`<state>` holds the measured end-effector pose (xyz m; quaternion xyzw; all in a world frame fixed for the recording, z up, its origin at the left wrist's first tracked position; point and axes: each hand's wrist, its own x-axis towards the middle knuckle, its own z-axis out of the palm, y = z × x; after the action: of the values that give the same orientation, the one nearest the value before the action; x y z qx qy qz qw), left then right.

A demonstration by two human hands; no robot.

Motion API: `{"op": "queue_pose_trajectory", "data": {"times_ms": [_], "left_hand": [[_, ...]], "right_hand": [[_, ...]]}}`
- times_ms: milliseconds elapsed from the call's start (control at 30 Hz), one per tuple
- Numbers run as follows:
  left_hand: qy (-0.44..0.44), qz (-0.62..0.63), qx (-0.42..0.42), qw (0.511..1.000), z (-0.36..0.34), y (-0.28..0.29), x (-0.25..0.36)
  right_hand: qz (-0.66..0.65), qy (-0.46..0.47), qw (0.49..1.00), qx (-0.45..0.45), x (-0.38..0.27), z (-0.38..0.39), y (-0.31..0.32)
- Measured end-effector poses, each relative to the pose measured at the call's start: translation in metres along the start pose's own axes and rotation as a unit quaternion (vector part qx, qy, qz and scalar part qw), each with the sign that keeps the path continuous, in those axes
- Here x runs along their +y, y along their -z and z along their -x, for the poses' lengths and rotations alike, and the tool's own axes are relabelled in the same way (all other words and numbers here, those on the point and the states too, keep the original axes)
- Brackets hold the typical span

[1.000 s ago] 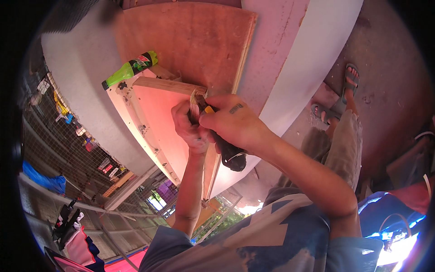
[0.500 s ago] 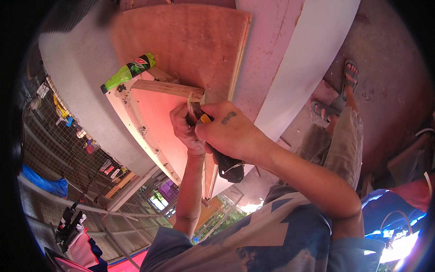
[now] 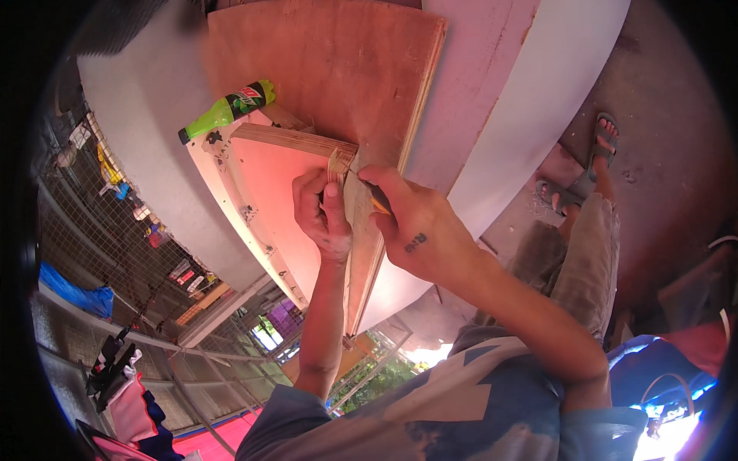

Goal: The person uses a utility knife to trim the edge of a long pink wooden board, then uses a hand plane to smooth the same edge. They repeatedly plane the edge, pause to clear shavings, and continue planing until the end of the clip.

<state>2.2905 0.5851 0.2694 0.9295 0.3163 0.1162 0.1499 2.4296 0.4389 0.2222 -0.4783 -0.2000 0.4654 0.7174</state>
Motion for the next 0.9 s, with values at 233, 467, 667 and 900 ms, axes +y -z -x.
{"op": "queue_pose_trajectory", "data": {"times_ms": [233, 467, 667, 900], "left_hand": [[0.037, 0.048, 0.014, 0.998, 0.002, -0.005, -0.002], [0.004, 0.012, 0.026, 1.0, 0.004, -0.012, -0.006], [-0.026, 0.027, -0.025, 0.999, 0.002, 0.002, -0.012], [-0.294, -0.116, -0.207, 0.926, -0.117, 0.065, -0.011]], "right_hand": [[-0.345, -0.393, 0.844, -0.12, -0.028, -0.021, 0.019], [-0.321, -0.481, 0.804, -0.141, -0.032, -0.042, 0.008], [-0.329, -0.487, 0.796, -0.143, -0.027, -0.051, 0.005], [-0.321, -0.456, 0.818, -0.136, -0.031, -0.047, 0.002]]}}
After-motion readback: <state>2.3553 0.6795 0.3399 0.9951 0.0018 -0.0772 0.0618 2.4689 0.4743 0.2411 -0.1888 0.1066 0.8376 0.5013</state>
